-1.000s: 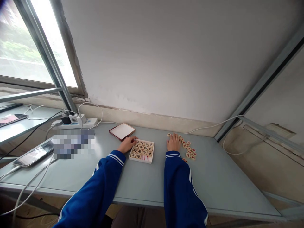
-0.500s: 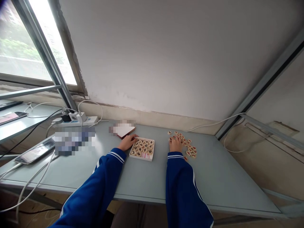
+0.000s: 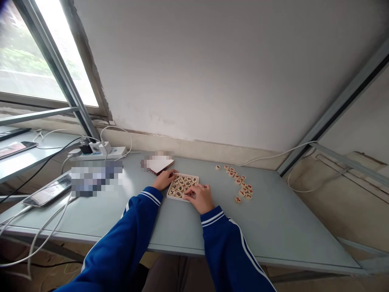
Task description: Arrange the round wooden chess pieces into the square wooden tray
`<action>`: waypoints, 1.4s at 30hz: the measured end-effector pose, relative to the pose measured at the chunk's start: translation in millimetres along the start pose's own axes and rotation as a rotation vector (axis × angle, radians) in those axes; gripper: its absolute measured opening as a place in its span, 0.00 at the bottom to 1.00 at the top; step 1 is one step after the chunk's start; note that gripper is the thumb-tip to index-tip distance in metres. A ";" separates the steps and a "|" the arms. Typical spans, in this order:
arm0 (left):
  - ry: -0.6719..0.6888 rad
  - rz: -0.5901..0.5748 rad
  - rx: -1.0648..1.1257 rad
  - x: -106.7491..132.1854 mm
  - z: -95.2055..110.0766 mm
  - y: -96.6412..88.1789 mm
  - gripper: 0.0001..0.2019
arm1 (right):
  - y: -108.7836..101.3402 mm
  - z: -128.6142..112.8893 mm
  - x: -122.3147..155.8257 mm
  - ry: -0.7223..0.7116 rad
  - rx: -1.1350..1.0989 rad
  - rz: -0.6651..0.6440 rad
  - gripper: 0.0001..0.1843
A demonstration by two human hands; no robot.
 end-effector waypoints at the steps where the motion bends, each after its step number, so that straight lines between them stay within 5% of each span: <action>1: 0.004 -0.001 0.002 0.1 0.6 0.1 0.14 | -0.9 -1.0 0.2 -0.005 0.012 0.017 0.07; 11: -0.012 -0.002 0.008 -0.2 -0.5 0.5 0.14 | -7.8 -5.6 0.5 -0.099 0.159 0.119 0.12; 16: 0.006 0.005 -0.014 0.2 2.1 0.8 0.14 | -13.0 64.3 -31.5 0.145 0.363 0.212 0.18; 20: -0.014 0.010 -0.036 1.9 1.9 0.2 0.14 | 10.7 141.5 -55.1 0.399 0.486 0.113 0.26; 25: -0.044 -0.002 -0.022 1.0 -2.8 1.8 0.14 | 31.2 174.0 -71.6 0.333 0.410 0.111 0.24; 35: -0.049 -0.007 -0.055 1.8 -0.2 0.1 0.14 | 11.7 161.6 -58.8 0.252 0.308 0.119 0.15; 38: -0.046 -0.015 -0.047 1.7 1.6 -0.3 0.14 | -2.6 123.8 -42.4 0.188 0.212 0.117 0.14; 42: -0.024 -0.012 -0.034 1.3 4.7 -0.8 0.14 | -17.0 44.4 -11.4 -0.024 -0.054 0.125 0.12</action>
Point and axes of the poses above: each hand's wrist, its own x-axis away from the middle knuckle, its own y-axis out of the palm, z = x × y, the point moved 10 cm from there along -x, towards the middle knuckle, and after that the axes turned 12 degrees about x, right-handed, at the moved point
